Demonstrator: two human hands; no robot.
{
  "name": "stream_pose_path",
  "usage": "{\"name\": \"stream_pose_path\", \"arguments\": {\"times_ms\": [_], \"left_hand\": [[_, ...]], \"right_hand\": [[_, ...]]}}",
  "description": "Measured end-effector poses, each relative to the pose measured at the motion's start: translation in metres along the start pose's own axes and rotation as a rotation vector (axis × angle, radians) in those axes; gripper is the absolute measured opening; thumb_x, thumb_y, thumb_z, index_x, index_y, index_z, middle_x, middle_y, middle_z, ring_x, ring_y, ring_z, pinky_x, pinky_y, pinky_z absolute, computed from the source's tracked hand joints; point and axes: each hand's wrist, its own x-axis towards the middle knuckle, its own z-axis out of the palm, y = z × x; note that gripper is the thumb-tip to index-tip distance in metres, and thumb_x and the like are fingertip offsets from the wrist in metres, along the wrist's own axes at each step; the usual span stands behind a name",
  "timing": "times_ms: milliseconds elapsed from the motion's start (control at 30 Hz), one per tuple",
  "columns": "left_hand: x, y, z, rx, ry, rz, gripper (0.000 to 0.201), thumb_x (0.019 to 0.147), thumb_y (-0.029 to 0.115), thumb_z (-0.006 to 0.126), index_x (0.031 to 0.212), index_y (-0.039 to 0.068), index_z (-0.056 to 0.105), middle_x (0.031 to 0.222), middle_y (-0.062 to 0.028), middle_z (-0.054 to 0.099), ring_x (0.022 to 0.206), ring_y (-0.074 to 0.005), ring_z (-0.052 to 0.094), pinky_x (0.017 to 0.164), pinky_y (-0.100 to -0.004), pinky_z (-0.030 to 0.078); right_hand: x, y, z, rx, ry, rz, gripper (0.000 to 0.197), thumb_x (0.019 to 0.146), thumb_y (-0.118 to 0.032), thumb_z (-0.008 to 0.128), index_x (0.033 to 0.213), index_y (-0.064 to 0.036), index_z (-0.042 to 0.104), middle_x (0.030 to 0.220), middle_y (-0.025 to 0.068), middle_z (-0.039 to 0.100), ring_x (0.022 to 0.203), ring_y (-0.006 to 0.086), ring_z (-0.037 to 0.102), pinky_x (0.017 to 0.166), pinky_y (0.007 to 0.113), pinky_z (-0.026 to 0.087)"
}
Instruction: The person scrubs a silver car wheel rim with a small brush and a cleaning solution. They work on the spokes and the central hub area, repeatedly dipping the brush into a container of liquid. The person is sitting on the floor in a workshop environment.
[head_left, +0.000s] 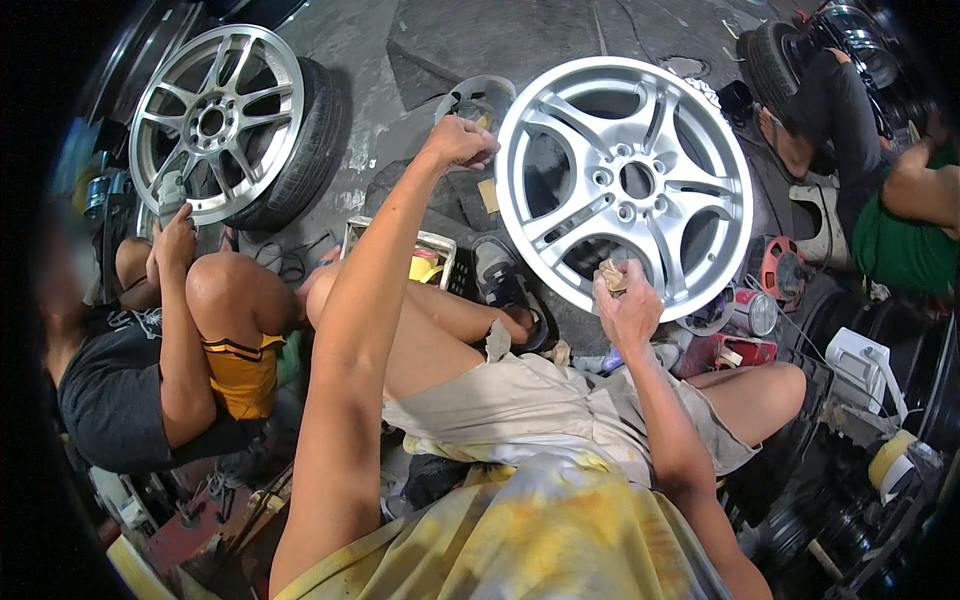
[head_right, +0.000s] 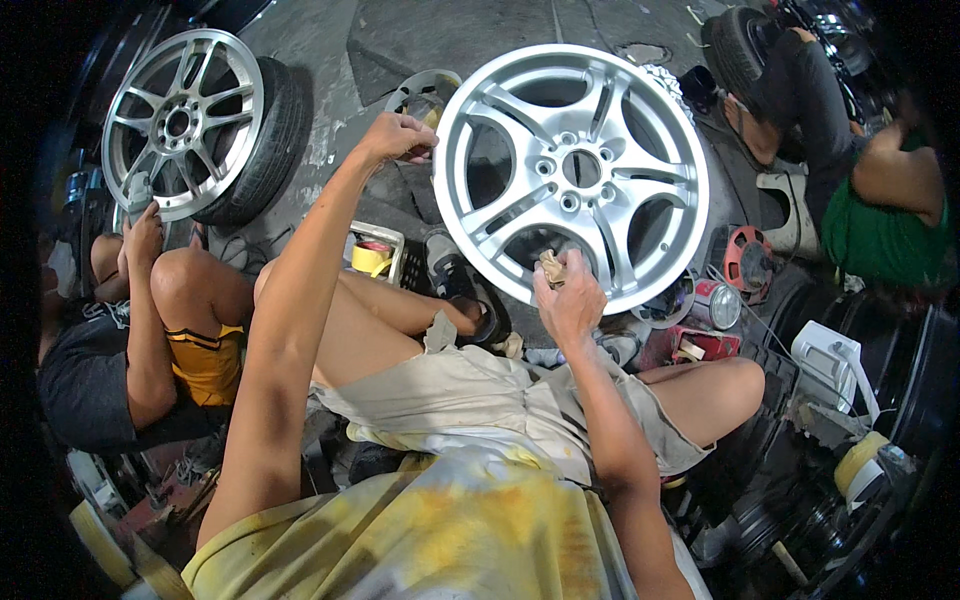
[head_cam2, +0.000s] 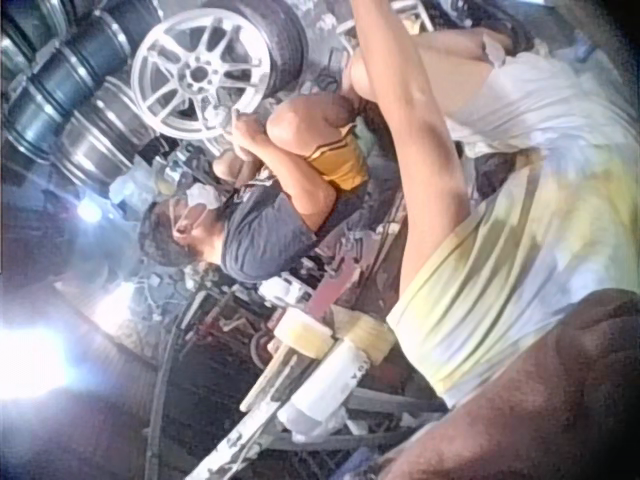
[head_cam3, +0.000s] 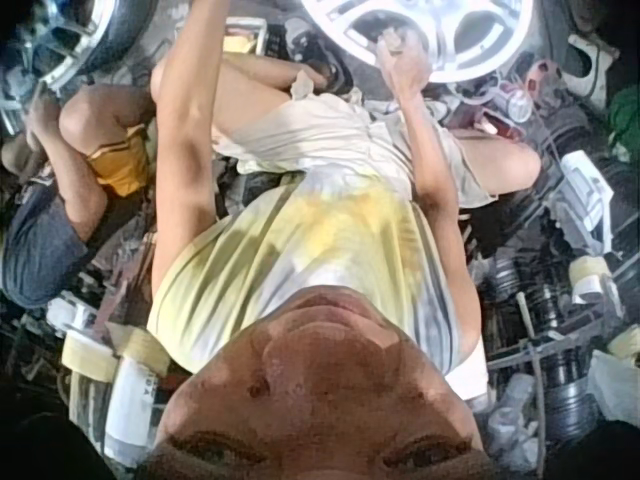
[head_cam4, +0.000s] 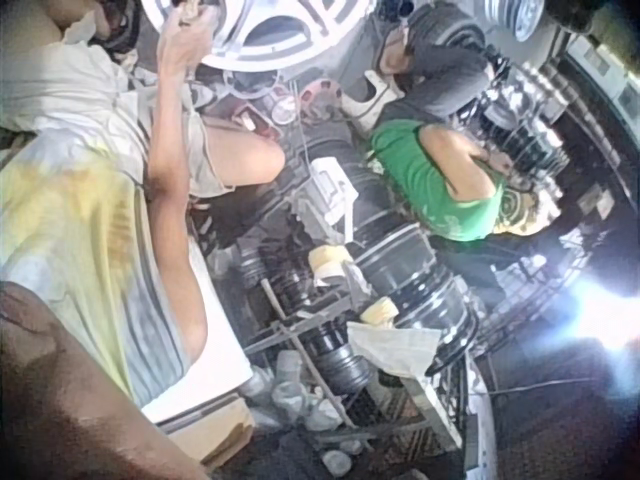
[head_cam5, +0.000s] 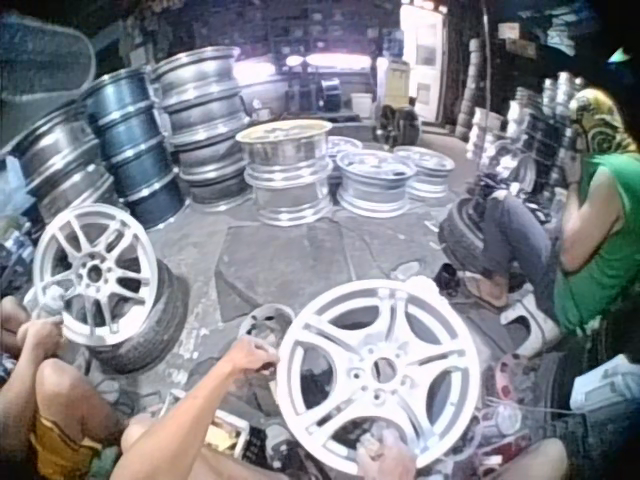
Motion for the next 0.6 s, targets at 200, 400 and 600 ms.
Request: {"name": "stream_pose_path", "arguments": {"times_ms": [200,400,600], "left_hand": [[0.003,-0.002,-0.003,0.043,-0.031,0.031,0.017,0.08,0.009,0.079,0.088,-0.005,0.072,0.077,-0.0106,0.071,0.062,-0.0141,0.067,0.055,-0.0253,0.057],[0.016,-0.003,0.003,0.02,0.027,0.058,0.019,0.073,0.012,0.081,0.079,-0.004,0.072,0.071,-0.0087,0.067,0.056,-0.0136,0.063,0.052,-0.0264,0.057],[0.035,0.006,0.008,0.125,0.033,0.068,0.02,0.078,0.014,0.081,0.088,-0.002,0.073,0.079,-0.0105,0.072,0.063,-0.0133,0.068,0.058,-0.0245,0.058]], "right_hand": [[0.0,-0.002,0.0,-0.02,-0.024,0.027,0.031,0.083,-0.03,0.074,0.097,-0.0067,0.061,0.081,0.0199,0.07,0.077,0.0422,0.067,0.068,0.051,0.05],[0.002,-0.004,-0.001,-0.033,-0.012,0.015,0.031,0.083,-0.03,0.074,0.097,-0.0059,0.061,0.082,0.0202,0.07,0.078,0.0429,0.067,0.068,0.052,0.05],[0.002,-0.005,-0.001,-0.026,-0.012,0.04,0.031,0.083,-0.031,0.074,0.095,-0.0058,0.061,0.082,0.0204,0.07,0.078,0.0434,0.067,0.068,0.052,0.05]]}}
